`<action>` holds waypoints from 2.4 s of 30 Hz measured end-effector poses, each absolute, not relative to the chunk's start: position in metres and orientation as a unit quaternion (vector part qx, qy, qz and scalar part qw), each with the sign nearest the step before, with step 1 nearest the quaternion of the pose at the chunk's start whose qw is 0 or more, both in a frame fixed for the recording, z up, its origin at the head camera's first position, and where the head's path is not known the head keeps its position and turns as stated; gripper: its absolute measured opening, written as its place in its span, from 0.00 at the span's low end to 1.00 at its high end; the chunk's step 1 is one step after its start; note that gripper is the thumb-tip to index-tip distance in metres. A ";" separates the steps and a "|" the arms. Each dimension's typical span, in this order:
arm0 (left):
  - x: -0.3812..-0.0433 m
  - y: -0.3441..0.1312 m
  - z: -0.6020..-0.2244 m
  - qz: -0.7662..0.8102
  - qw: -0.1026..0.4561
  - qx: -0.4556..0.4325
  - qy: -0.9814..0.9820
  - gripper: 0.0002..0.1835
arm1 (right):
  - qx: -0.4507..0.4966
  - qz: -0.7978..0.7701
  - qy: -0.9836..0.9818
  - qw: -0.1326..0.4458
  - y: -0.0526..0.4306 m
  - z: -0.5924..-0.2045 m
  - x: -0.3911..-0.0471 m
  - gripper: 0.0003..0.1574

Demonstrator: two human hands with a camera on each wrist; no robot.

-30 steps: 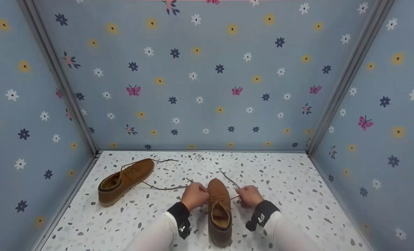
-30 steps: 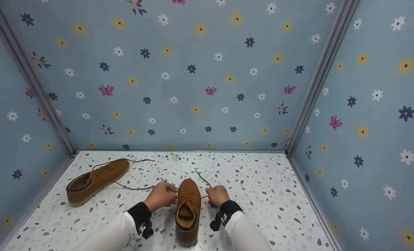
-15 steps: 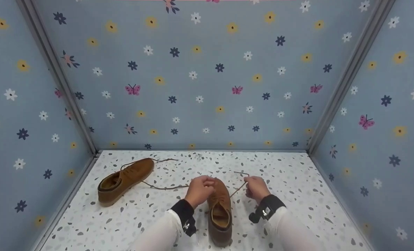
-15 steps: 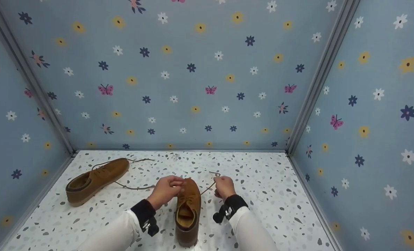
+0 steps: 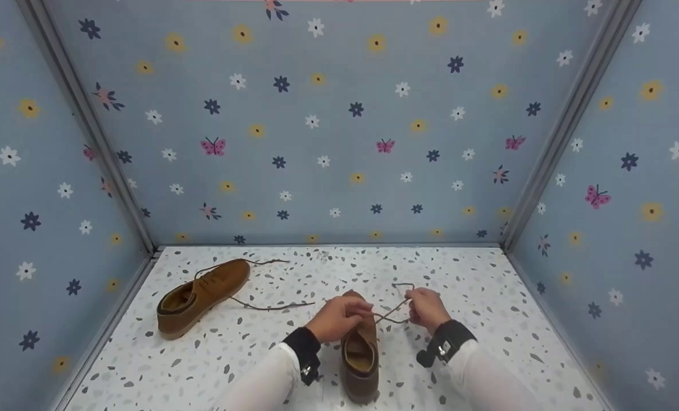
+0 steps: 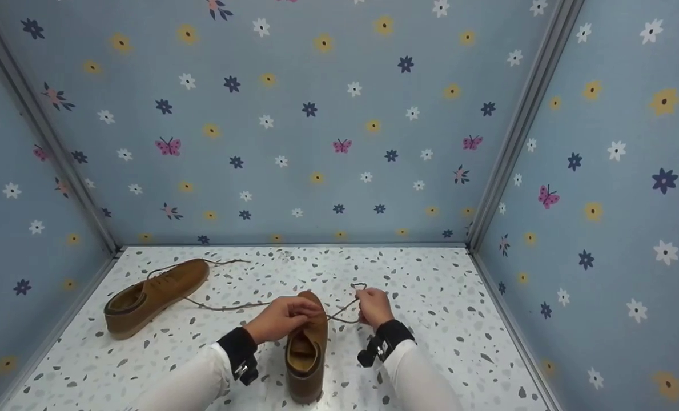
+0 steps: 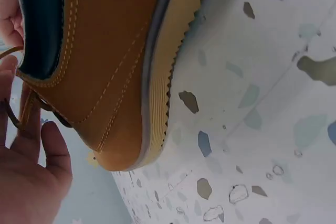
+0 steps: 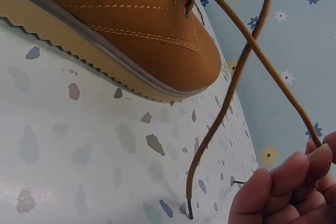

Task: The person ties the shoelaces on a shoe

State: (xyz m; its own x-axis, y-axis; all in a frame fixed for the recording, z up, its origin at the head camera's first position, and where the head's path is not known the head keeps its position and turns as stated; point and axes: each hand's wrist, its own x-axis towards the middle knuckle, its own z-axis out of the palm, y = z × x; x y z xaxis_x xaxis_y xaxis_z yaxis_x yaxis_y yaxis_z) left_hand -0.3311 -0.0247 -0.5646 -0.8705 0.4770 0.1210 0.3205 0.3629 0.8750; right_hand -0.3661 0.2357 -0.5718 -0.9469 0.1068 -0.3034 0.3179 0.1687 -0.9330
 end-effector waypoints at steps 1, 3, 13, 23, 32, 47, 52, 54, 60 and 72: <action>-0.331 -0.026 -0.565 0.501 0.069 0.232 0.831 0.15 | 0.140 -0.627 0.762 0.083 0.236 -0.571 -0.366 0.13; -0.332 -0.029 -0.564 0.487 0.056 0.208 0.846 0.13 | 0.138 -0.620 0.768 0.081 0.237 -0.571 -0.365 0.14; -0.332 -0.040 -0.560 0.490 0.068 0.132 0.859 0.09 | 0.073 -0.598 0.796 0.058 0.240 -0.559 -0.363 0.17; -0.330 -0.039 -0.557 0.468 0.069 0.132 0.871 0.04 | 0.000 -0.559 0.828 0.040 0.232 -0.537 -0.362 0.16; -0.332 -0.032 -0.559 0.464 0.077 0.147 0.870 0.03 | -0.044 -0.545 0.836 0.050 0.224 -0.526 -0.366 0.17; -0.330 -0.025 -0.563 0.446 0.077 0.184 0.872 0.05 | -0.135 -0.459 0.877 0.043 0.187 -0.495 -0.375 0.18; -0.330 -0.023 -0.564 0.442 0.078 0.194 0.872 0.07 | -0.203 -0.392 0.894 0.072 0.175 -0.489 -0.380 0.21; -0.330 -0.023 -0.564 0.445 0.080 0.198 0.870 0.08 | -0.209 -0.378 0.899 0.077 0.176 -0.490 -0.381 0.21; -0.331 -0.024 -0.562 0.460 0.091 0.187 0.863 0.09 | -0.173 -0.375 0.908 0.073 0.198 -0.500 -0.384 0.20; -0.337 -0.018 -0.559 0.445 0.109 0.188 0.869 0.10 | -0.146 -0.339 0.924 0.097 0.242 -0.540 -0.371 0.13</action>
